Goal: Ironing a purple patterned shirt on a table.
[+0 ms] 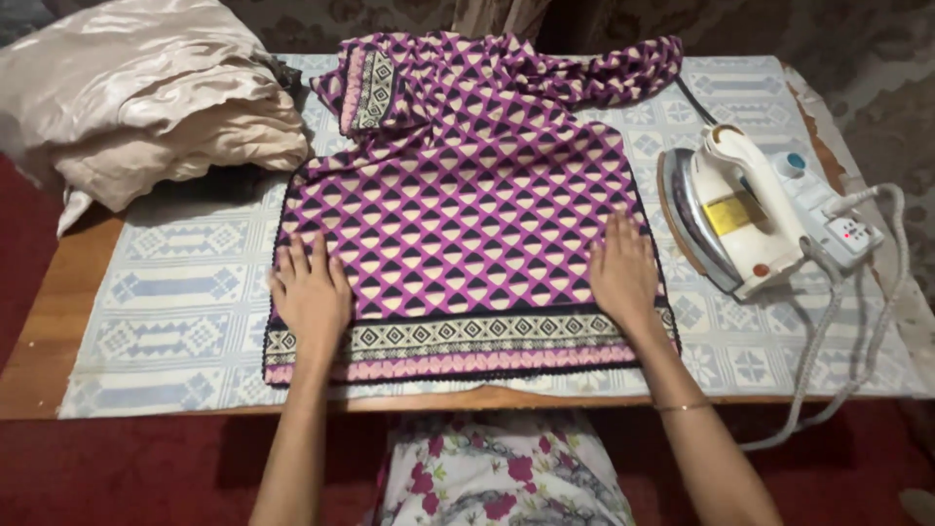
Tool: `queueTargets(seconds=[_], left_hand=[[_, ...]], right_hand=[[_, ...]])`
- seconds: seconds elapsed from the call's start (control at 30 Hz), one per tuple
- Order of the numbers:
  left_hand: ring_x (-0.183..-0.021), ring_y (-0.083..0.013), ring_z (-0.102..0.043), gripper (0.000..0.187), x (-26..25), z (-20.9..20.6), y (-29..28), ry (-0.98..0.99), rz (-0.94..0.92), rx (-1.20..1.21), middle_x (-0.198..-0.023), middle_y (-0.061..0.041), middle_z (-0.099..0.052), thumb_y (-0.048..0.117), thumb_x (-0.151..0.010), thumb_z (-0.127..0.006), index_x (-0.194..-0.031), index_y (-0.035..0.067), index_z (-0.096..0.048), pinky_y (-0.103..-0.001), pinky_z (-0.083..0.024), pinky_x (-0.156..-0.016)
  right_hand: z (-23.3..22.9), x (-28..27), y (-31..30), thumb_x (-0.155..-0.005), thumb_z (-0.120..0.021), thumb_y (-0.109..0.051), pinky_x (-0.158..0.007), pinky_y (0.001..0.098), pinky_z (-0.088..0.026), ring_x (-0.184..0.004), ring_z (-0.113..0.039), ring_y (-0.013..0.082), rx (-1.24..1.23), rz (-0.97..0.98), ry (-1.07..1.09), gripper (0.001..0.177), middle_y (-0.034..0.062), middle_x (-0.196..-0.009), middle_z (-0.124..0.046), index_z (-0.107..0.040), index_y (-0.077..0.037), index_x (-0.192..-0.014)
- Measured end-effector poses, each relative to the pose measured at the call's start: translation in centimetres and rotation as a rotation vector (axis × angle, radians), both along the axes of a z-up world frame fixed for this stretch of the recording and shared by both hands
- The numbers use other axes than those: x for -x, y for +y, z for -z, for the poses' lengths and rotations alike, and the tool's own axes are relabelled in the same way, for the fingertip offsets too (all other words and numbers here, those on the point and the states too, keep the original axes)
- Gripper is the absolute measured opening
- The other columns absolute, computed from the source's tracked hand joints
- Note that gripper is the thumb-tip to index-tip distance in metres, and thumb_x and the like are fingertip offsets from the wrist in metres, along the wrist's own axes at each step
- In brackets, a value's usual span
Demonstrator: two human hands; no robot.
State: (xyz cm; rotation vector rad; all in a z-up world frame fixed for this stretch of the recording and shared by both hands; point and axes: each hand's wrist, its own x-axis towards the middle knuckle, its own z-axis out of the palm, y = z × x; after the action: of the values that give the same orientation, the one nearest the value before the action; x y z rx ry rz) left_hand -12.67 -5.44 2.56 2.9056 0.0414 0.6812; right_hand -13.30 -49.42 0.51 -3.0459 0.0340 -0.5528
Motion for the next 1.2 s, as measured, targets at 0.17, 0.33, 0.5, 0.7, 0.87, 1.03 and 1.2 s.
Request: queueTargets(seconds=[0.17, 0.33, 0.5, 0.7, 0.87, 1.03, 1.2], left_hand=[[-0.139, -0.0374, -0.048, 0.043, 4.1, -1.8, -9.1, 0.166, 0.164, -0.071, -0.151, -0.026, -0.051, 0.019, -0.11, -0.037, -0.143, -0.006, -0.049, -0.054, -0.033, -0.12], [-0.137, -0.0388, -0.046, 0.047, 6.7, -2.7, -11.4, -0.024, 0.434, 0.048, -0.149, -0.025, -0.049, 0.026, -0.104, -0.039, -0.142, 0.0, -0.049, -0.053, -0.036, -0.113], [-0.147, -0.0336, -0.041, 0.046, 5.4, -0.4, 0.5, 0.243, 0.011, 0.192, -0.161, -0.017, -0.047, 0.032, -0.11, -0.034, -0.147, 0.012, -0.055, -0.052, -0.036, -0.118], [-0.146, -0.0407, -0.035, 0.049, 5.4, 1.7, 6.0, 0.089, -0.073, 0.053, -0.158, -0.021, -0.044, 0.032, -0.106, -0.039, -0.15, 0.015, -0.055, -0.06, -0.023, -0.117], [-0.144, -0.0326, -0.043, 0.046, 4.1, -3.4, -2.0, 0.209, -0.001, 0.072, -0.154, -0.016, -0.051, 0.033, -0.107, -0.04, -0.145, 0.013, -0.058, -0.061, -0.02, -0.124], [-0.144, -0.0309, -0.039, 0.049, 0.6, -1.6, -12.5, 0.106, 0.335, 0.018, -0.154, -0.014, -0.048, 0.039, -0.101, -0.047, -0.14, 0.01, -0.057, -0.06, -0.018, -0.12], [-0.149, -0.0317, -0.035, 0.057, -0.7, 0.1, -16.0, 0.099, 0.504, 0.105, -0.159, -0.015, -0.042, 0.045, -0.1, -0.046, -0.149, 0.016, -0.05, -0.054, -0.015, -0.123]], right_hand=[[-10.7, 5.6, 13.5, -0.109, -0.037, -0.027, -0.118, 0.0462, -0.042, -0.137, -0.054, 0.0379, -0.324, 0.072, 0.362, 0.055, 0.0275, -0.151, -0.049, -0.042, 0.006, -0.152], [-5.0, 7.0, 14.6, -0.108, -0.042, -0.023, -0.122, 0.0524, -0.024, -0.144, -0.042, 0.0426, -0.19, -0.362, 0.075, 0.052, 0.0297, -0.154, -0.041, -0.04, 0.01, -0.148], [-5.7, 7.7, 5.1, -0.105, -0.037, -0.036, -0.124, 0.048, -0.022, -0.151, -0.033, 0.0313, -0.119, -0.034, 0.229, 0.063, 0.0211, -0.161, -0.036, -0.037, 0.005, -0.153], [-4.8, 9.4, -0.5, -0.108, -0.038, -0.034, -0.123, 0.0504, -0.023, -0.149, -0.034, 0.0352, -0.172, 0.021, 0.136, 0.059, 0.0211, -0.161, -0.037, -0.039, 0.004, -0.153], [-12.3, 6.9, -1.1, -0.101, -0.056, -0.031, -0.119, 0.054, -0.028, -0.14, -0.045, 0.0386, 0.01, 0.032, -0.046, 0.056, 0.0239, -0.153, -0.047, -0.049, 0.002, -0.146], [-16.5, 0.0, -8.2, -0.096, -0.072, -0.032, -0.111, 0.0534, -0.039, -0.136, -0.051, 0.0371, 0.229, 0.119, -0.248, 0.048, 0.0224, -0.149, -0.055, -0.064, -0.003, -0.134], [-15.3, -6.4, -15.5, -0.093, -0.068, -0.052, -0.093, 0.0548, -0.05, -0.11, -0.065, 0.0473, -0.186, 0.064, 0.163, 0.066, 0.027, -0.114, -0.07, -0.054, -0.014, -0.145]])
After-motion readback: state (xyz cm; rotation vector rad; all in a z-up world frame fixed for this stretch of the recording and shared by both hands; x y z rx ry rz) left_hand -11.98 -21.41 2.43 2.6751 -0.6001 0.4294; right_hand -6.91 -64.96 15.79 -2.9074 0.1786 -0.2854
